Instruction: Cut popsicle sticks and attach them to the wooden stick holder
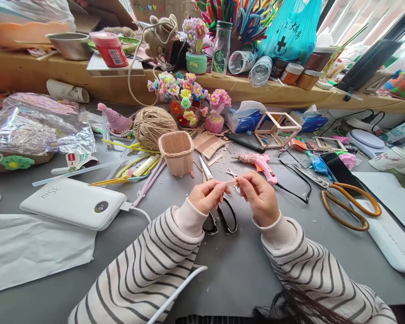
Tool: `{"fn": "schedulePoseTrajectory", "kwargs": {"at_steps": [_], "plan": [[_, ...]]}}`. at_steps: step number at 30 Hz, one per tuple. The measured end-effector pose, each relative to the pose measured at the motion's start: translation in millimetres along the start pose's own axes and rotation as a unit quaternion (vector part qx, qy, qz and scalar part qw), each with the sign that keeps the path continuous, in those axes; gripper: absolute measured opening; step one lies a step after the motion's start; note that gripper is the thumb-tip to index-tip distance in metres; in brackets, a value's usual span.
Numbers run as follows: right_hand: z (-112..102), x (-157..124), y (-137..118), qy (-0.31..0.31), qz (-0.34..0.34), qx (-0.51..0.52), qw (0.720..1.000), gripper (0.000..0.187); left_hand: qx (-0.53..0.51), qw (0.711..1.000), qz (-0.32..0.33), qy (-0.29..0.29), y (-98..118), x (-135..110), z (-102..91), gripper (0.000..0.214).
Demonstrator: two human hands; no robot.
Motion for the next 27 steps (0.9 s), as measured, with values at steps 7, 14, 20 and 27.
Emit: {"fn": "schedulePoseTrajectory", "kwargs": {"at_steps": [7,14,20,27], "plan": [[39,-8,0,-0.174,0.002,-0.247,0.953,0.02,0.051,0.992,0.035,0.107,9,-4,-33.0,0.041],[64,-15,-14,-0.235,0.099,-0.415,0.873,0.018,0.098,0.986,0.04,0.131,7,-3,-36.0,0.038],[65,-15,-9,-0.253,0.167,-0.408,0.861,0.019,0.119,0.979,0.057,0.152,8,-6,-40.4,0.032],[46,-13,17,-0.278,0.225,-0.16,0.92,0.017,0.105,0.966,0.164,0.168,20,-10,-45.2,0.036]]}}
Point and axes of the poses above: each hand's wrist, its own x-axis towards the middle knuckle, its own z-axis out of the palm, y = z × x, the point moved 6 cm from there along x, towards the middle knuckle, and after that the axes turned 7 degrees about -y, right-handed, at the moved point
